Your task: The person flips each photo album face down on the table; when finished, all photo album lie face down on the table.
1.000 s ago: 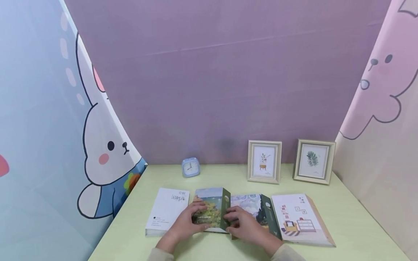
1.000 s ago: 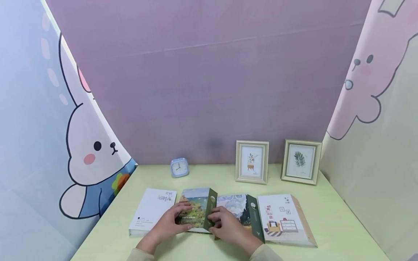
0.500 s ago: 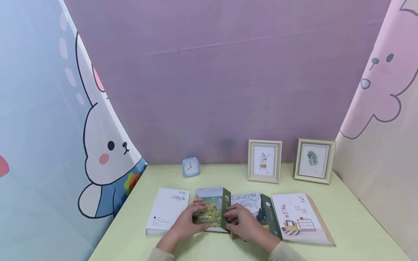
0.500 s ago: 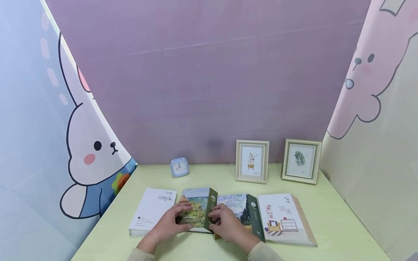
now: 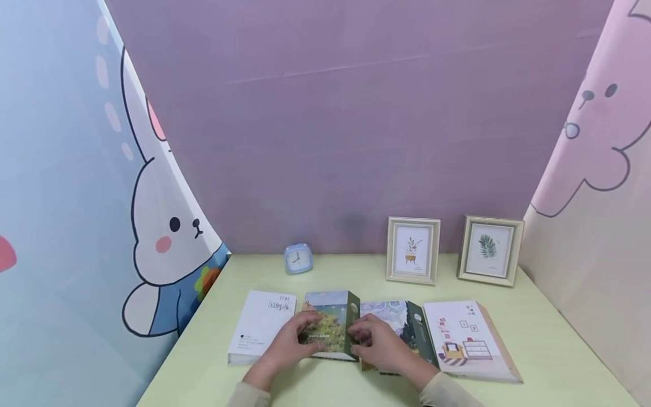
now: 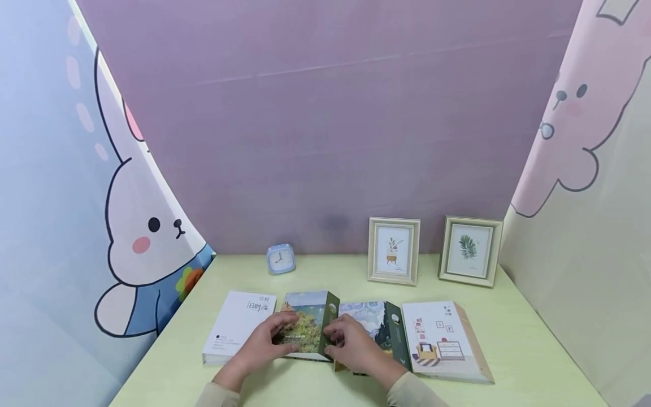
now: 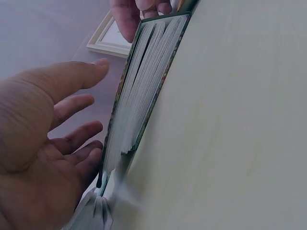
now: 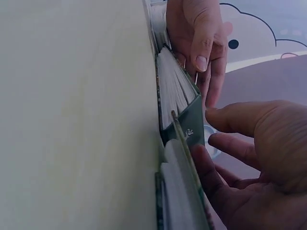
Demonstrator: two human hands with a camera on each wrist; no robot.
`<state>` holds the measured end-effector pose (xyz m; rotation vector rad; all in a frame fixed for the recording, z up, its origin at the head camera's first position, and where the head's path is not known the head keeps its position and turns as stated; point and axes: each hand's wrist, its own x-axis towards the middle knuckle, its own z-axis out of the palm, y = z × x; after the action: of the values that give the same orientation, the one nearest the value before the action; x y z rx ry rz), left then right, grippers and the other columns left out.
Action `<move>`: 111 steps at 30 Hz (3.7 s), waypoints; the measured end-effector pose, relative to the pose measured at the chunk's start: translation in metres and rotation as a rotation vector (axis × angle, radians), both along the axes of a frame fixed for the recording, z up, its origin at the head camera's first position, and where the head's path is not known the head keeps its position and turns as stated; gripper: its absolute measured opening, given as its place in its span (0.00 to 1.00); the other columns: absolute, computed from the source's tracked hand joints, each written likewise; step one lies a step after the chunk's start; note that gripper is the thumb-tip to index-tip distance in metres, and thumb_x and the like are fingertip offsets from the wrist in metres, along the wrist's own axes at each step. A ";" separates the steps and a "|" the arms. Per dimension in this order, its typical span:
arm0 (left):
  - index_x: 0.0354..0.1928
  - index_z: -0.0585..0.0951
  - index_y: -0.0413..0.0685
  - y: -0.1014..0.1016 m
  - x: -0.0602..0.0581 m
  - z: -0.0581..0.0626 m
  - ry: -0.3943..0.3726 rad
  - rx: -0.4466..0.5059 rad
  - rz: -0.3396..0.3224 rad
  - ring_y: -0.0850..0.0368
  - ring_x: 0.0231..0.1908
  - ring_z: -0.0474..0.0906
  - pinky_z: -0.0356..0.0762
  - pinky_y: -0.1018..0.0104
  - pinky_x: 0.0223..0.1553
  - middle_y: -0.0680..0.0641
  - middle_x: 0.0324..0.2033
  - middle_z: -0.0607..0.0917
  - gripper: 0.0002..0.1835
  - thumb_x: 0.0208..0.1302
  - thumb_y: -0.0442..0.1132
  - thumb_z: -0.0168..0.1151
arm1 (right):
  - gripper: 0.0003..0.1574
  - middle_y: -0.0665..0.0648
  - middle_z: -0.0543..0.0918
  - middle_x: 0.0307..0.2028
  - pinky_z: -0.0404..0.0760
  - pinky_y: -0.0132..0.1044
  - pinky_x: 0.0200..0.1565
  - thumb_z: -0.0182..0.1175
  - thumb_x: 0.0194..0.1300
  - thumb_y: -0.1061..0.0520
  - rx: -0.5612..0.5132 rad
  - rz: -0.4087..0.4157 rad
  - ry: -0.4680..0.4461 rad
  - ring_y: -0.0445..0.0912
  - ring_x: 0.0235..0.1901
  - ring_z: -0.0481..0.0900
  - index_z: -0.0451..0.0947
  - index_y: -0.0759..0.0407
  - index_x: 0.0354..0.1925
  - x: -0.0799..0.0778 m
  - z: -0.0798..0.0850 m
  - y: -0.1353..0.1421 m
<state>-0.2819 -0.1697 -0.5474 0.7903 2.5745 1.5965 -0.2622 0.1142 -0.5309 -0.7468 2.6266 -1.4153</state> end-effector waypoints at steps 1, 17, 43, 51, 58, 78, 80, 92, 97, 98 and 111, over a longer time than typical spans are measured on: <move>0.66 0.77 0.41 -0.001 0.000 0.001 -0.001 0.011 0.000 0.39 0.74 0.65 0.57 0.41 0.76 0.40 0.70 0.74 0.34 0.59 0.40 0.79 | 0.21 0.55 0.79 0.53 0.86 0.33 0.43 0.73 0.65 0.59 -0.007 0.004 0.001 0.52 0.48 0.83 0.84 0.60 0.56 -0.001 0.001 0.000; 0.64 0.81 0.49 -0.034 -0.001 0.018 0.025 0.053 0.201 0.40 0.74 0.65 0.57 0.41 0.76 0.43 0.68 0.76 0.26 0.65 0.33 0.74 | 0.22 0.64 0.76 0.63 0.86 0.35 0.41 0.72 0.67 0.58 -0.011 0.055 -0.020 0.49 0.46 0.83 0.83 0.55 0.59 -0.011 0.019 -0.013; 0.73 0.73 0.48 -0.136 -0.004 0.021 -0.021 -0.034 0.499 0.38 0.76 0.61 0.61 0.40 0.75 0.42 0.74 0.70 0.28 0.74 0.42 0.67 | 0.33 0.56 0.79 0.54 0.84 0.33 0.43 0.74 0.65 0.56 0.065 0.112 0.018 0.50 0.50 0.82 0.79 0.51 0.67 -0.021 0.028 -0.071; 0.77 0.67 0.49 -0.146 -0.006 0.013 -0.126 0.005 0.528 0.36 0.75 0.63 0.63 0.38 0.73 0.41 0.77 0.66 0.33 0.75 0.45 0.66 | 0.38 0.55 0.80 0.57 0.85 0.33 0.45 0.78 0.60 0.54 0.124 0.094 0.063 0.45 0.49 0.82 0.79 0.54 0.67 -0.024 0.018 -0.096; 0.78 0.65 0.47 -0.155 -0.007 0.005 -0.192 0.087 0.533 0.38 0.73 0.66 0.63 0.40 0.74 0.41 0.76 0.66 0.35 0.75 0.48 0.65 | 0.39 0.55 0.76 0.66 0.85 0.33 0.44 0.79 0.59 0.52 0.151 0.090 0.052 0.43 0.48 0.83 0.79 0.55 0.67 -0.022 0.015 -0.113; 0.75 0.69 0.44 -0.155 -0.009 0.001 -0.242 0.056 0.545 0.40 0.70 0.72 0.66 0.40 0.73 0.38 0.71 0.74 0.33 0.75 0.48 0.66 | 0.33 0.52 0.84 0.51 0.83 0.31 0.46 0.79 0.57 0.55 0.203 0.081 0.082 0.37 0.43 0.82 0.83 0.56 0.61 -0.028 0.011 -0.141; 0.75 0.69 0.45 -0.155 -0.009 0.000 -0.247 0.055 0.547 0.41 0.69 0.72 0.66 0.40 0.73 0.38 0.70 0.74 0.32 0.75 0.48 0.65 | 0.33 0.53 0.83 0.51 0.84 0.33 0.47 0.79 0.58 0.56 0.193 0.089 0.062 0.40 0.45 0.83 0.83 0.56 0.61 -0.028 0.011 -0.142; 0.73 0.71 0.44 -0.153 -0.009 -0.002 -0.244 0.046 0.544 0.43 0.68 0.72 0.68 0.41 0.72 0.39 0.69 0.76 0.31 0.74 0.47 0.66 | 0.30 0.52 0.84 0.56 0.83 0.35 0.54 0.78 0.61 0.56 0.257 0.123 0.101 0.42 0.50 0.82 0.83 0.57 0.61 -0.027 0.016 -0.151; 0.73 0.72 0.45 -0.153 -0.007 -0.001 -0.238 0.036 0.534 0.42 0.68 0.73 0.68 0.40 0.71 0.38 0.68 0.77 0.30 0.74 0.45 0.66 | 0.28 0.53 0.82 0.60 0.79 0.40 0.62 0.78 0.60 0.55 0.301 0.115 0.107 0.45 0.59 0.79 0.85 0.55 0.59 -0.025 0.015 -0.154; 0.73 0.72 0.45 -0.153 -0.007 0.000 -0.239 0.032 0.532 0.42 0.68 0.73 0.68 0.40 0.71 0.38 0.68 0.77 0.30 0.74 0.45 0.66 | 0.28 0.53 0.82 0.61 0.78 0.41 0.65 0.78 0.60 0.55 0.309 0.115 0.109 0.46 0.62 0.78 0.85 0.55 0.59 -0.024 0.015 -0.154; 0.76 0.68 0.45 -0.151 -0.006 0.003 -0.245 0.034 0.492 0.39 0.72 0.68 0.63 0.38 0.74 0.37 0.72 0.73 0.34 0.73 0.44 0.67 | 0.26 0.63 0.74 0.70 0.69 0.49 0.73 0.78 0.59 0.51 0.348 0.097 0.093 0.57 0.72 0.68 0.87 0.51 0.56 -0.018 0.015 -0.157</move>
<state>-0.2878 -0.3208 -0.5440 -0.0591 2.6897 1.7111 -0.2804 -0.0429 -0.5164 -0.8944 2.7535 -0.8845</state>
